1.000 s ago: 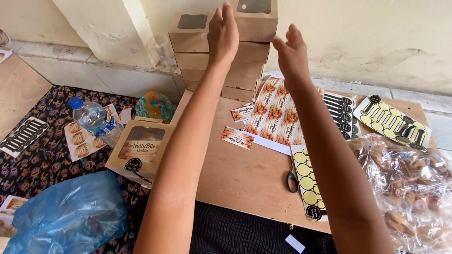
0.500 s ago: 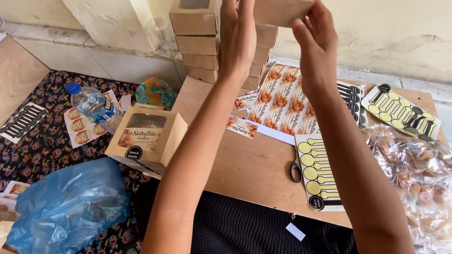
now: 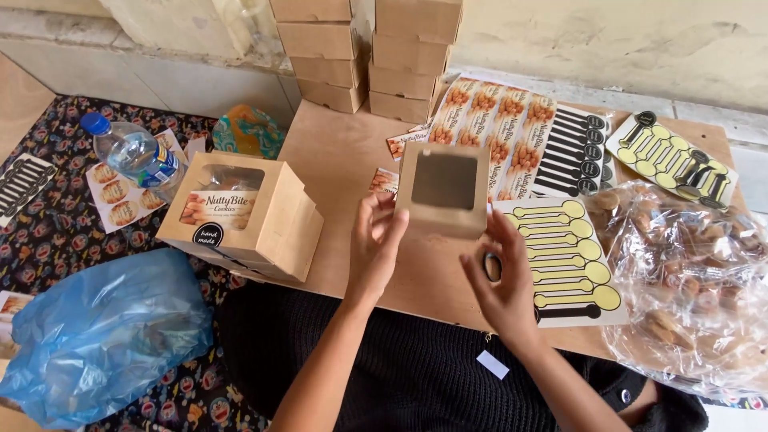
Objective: Packaging cookies into small boxes, cutting labels from a sheet, and applying stickers to the finished packages.
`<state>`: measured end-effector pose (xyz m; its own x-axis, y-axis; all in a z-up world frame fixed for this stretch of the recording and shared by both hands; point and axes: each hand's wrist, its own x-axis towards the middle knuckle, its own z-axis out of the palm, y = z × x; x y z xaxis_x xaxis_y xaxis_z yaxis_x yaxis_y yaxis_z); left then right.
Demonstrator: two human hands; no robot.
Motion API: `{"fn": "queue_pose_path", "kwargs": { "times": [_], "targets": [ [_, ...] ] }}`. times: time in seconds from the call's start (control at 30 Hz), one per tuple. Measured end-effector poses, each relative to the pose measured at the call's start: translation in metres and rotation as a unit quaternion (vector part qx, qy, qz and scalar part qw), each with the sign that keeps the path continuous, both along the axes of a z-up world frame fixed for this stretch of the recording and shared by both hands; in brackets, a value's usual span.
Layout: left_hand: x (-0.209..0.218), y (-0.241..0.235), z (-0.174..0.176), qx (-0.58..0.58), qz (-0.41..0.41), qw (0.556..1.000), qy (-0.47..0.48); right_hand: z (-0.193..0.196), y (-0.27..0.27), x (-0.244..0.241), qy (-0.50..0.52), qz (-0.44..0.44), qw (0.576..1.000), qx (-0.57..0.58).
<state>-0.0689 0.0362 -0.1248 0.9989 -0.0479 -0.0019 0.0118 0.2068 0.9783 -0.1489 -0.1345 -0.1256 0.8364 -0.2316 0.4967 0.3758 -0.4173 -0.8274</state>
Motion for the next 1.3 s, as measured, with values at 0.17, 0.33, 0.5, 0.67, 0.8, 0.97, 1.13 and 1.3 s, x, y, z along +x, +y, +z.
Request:
{"fn": "queue_pose_path", "kwargs": {
  "times": [0.17,0.33,0.5,0.67,0.8,0.97,1.13,1.3],
  "targets": [
    [-0.046,0.014,-0.009,0.052,-0.029,0.998,0.014,-0.041,0.001,-0.028,0.033,-0.026,0.991,-0.124],
    [-0.058,0.017,-0.023,0.092,-0.016,0.995,-0.043,-0.052,0.003,-0.034,0.061,-0.043,0.977,-0.199],
    [-0.056,0.021,-0.036,0.181,0.03,0.976,-0.116,-0.055,0.006,-0.035,0.082,-0.07,0.965,-0.239],
    [-0.06,0.023,-0.041,0.201,0.048,0.97,-0.125,-0.06,0.005,-0.032,0.054,-0.078,0.959,-0.268],
    [-0.063,0.024,-0.041,0.225,0.065,0.961,-0.149,-0.055,0.002,-0.028,-0.015,-0.096,0.942,-0.32],
    [-0.06,0.025,-0.057,0.23,0.072,0.957,-0.16,-0.045,0.003,-0.02,-0.044,-0.089,0.935,-0.341],
    [-0.068,0.029,-0.053,0.2,0.074,0.961,-0.176,-0.04,0.005,-0.021,-0.043,-0.094,0.923,-0.371],
    [-0.094,0.055,-0.088,0.21,0.277,0.889,-0.298,-0.037,0.015,-0.029,-0.125,-0.094,0.918,-0.365]
  ]
}}
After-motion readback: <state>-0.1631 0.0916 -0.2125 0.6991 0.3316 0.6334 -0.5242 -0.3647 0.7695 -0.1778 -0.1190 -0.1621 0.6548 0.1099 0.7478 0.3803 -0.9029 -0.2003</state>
